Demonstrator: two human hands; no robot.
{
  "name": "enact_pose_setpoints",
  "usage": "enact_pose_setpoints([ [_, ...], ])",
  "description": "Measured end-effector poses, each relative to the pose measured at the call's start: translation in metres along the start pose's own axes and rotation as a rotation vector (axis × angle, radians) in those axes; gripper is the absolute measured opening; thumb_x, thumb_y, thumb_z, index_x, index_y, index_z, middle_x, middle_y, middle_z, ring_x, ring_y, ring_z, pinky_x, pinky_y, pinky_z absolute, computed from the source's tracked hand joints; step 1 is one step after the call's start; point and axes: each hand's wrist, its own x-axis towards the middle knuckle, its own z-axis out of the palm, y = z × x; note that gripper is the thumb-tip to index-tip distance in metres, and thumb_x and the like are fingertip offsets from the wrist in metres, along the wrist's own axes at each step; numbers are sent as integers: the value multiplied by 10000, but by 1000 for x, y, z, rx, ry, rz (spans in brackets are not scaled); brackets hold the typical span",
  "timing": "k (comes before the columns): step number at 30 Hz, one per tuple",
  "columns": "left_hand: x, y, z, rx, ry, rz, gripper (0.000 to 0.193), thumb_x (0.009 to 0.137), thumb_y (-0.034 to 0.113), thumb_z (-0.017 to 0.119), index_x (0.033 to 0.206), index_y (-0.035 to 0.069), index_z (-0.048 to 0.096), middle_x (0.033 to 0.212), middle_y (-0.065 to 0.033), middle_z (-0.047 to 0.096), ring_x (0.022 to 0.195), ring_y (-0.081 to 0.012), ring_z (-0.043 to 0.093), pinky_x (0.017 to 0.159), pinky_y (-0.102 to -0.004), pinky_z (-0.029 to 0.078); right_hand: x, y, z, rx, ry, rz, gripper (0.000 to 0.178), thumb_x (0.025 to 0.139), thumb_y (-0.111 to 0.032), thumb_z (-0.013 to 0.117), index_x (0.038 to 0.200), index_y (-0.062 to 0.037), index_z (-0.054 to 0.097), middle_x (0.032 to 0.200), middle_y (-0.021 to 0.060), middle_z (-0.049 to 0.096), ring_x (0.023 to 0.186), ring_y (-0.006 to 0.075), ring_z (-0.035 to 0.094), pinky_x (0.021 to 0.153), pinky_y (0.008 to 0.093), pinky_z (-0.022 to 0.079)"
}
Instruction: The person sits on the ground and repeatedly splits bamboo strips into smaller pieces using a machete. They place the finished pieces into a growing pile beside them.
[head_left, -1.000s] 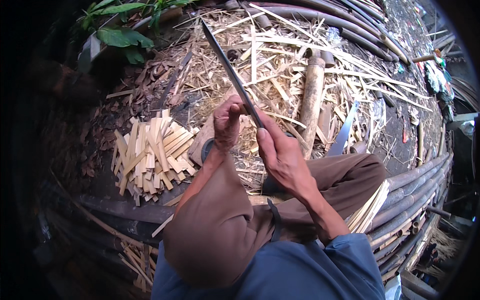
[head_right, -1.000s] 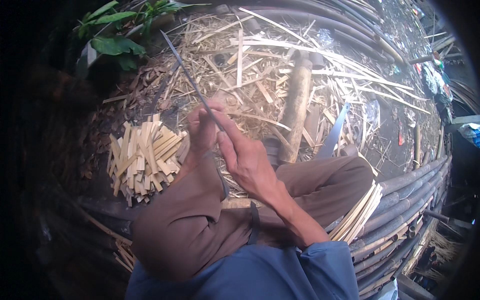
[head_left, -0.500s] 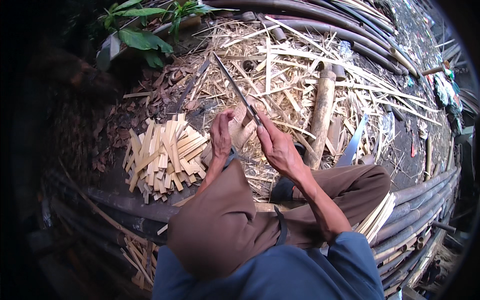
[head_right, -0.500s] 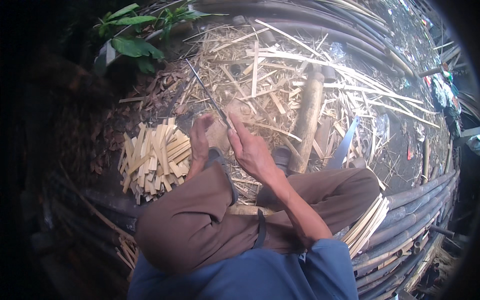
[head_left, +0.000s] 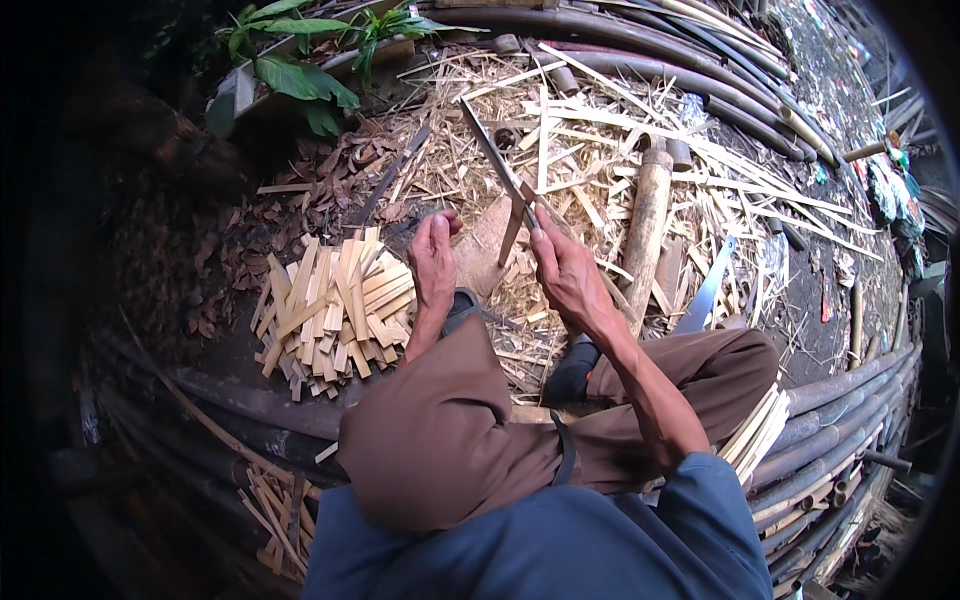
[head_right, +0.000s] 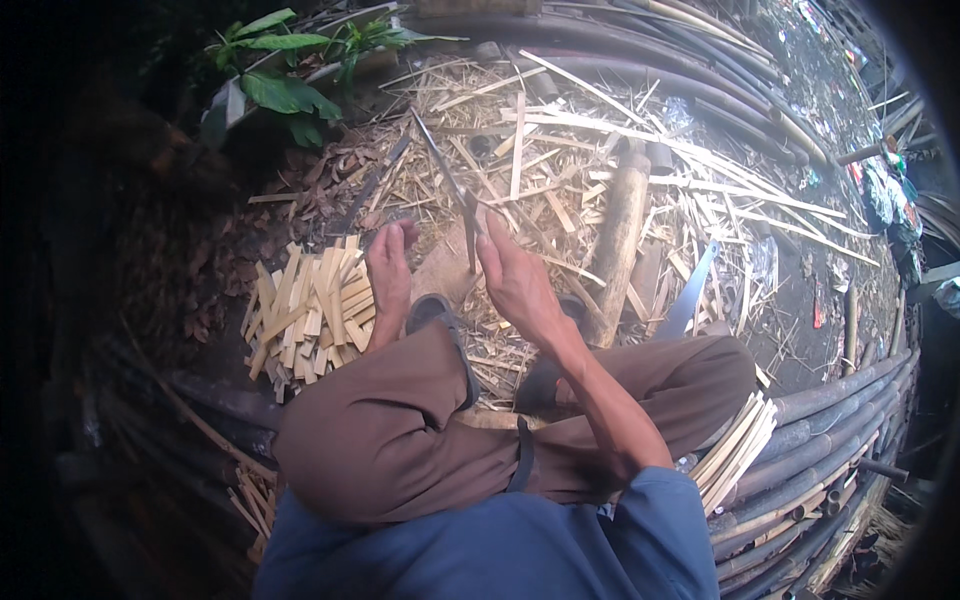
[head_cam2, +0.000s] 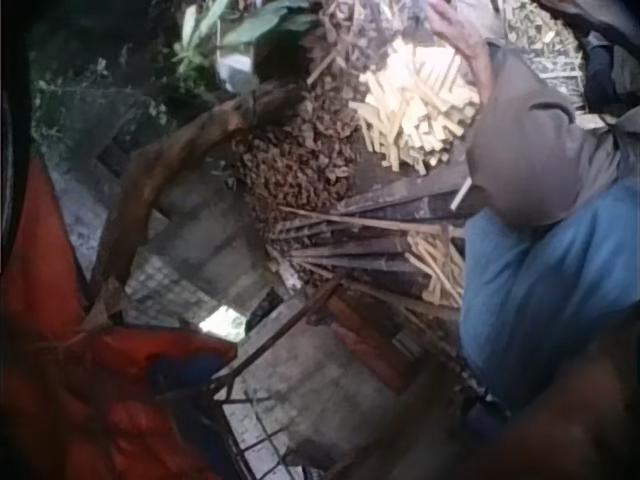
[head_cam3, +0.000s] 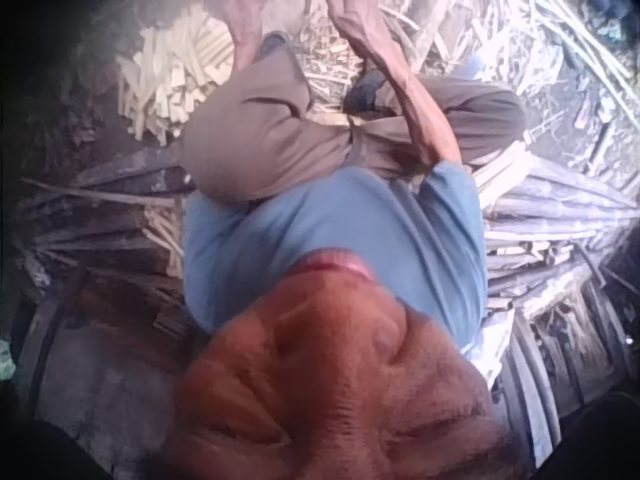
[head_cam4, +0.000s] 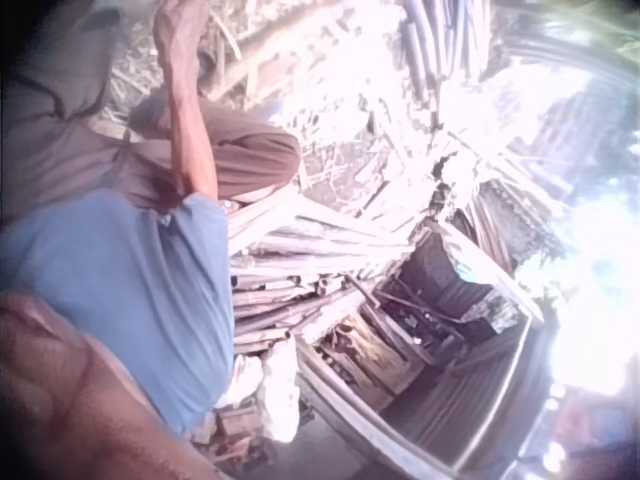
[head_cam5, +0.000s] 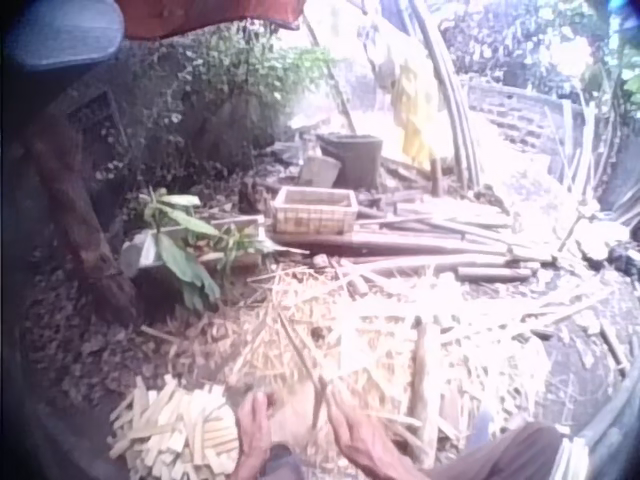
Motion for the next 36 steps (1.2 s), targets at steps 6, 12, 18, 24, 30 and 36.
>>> enact_pose_setpoints([
  [6, -5, 9, -22, 12, -12, -3, 404, 1075, 288, 417, 1111, -44, 645, 987, -118, 692, 961, -191, 651, 901, -346, 501, -20, -23, -13, 63, -14, -16, 549, 1053, -351, 412, 1505, -43, 361, 729, 297, 620, 762, 324, 685, 741, 426, 511],
  [12, 2, 21, -16, -28, -8, 36, 383, 1072, 273, 432, 1108, -39, 651, 1012, -110, 697, 933, -181, 651, 894, -339, 507, -5, 9, 14, -33, -47, 31, 522, 1043, -310, 433, 1472, -16, 392, 875, 363, 628, 883, 534, 624, 805, 509, 471],
  [18, -3, 22, -23, -47, -62, 132, 463, 1009, 414, 558, 1141, -22, 637, 1005, -96, 672, 937, -169, 639, 868, -310, 520, -4, 34, 22, -91, -68, 18, 522, 1046, -326, 421, 1472, -25, 392, 815, 315, 646, 794, 501, 641, 764, 503, 502],
  [24, 0, 56, 1, 237, -294, 433, 552, 846, 416, 772, 1204, 32, 602, 1078, -114, 678, 967, -217, 658, 856, -361, 536, -3, 42, 51, -74, -151, 2, 613, 1024, -389, 476, 1476, 12, 374, 883, 332, 662, 867, 451, 673, 799, 502, 504],
  [30, 43, 62, 33, 359, -119, 434, 299, 876, 230, 762, 1074, 41, 643, 840, -72, 653, 710, -164, 613, 660, -333, 512, 14, 56, 23, -41, -142, -42, 755, 904, -417, 653, 1478, -5, 388, 846, 206, 673, 780, 274, 666, 744, 393, 520],
  [36, 72, 59, 74, 377, -290, 341, 302, 879, 260, 755, 1037, 16, 674, 708, -60, 658, 611, -139, 591, 570, -309, 468, 38, 86, 19, -122, 12, 25, 336, 823, -176, 650, 1107, -4, 598, 880, 266, 678, 818, 408, 679, 771, 472, 526],
])
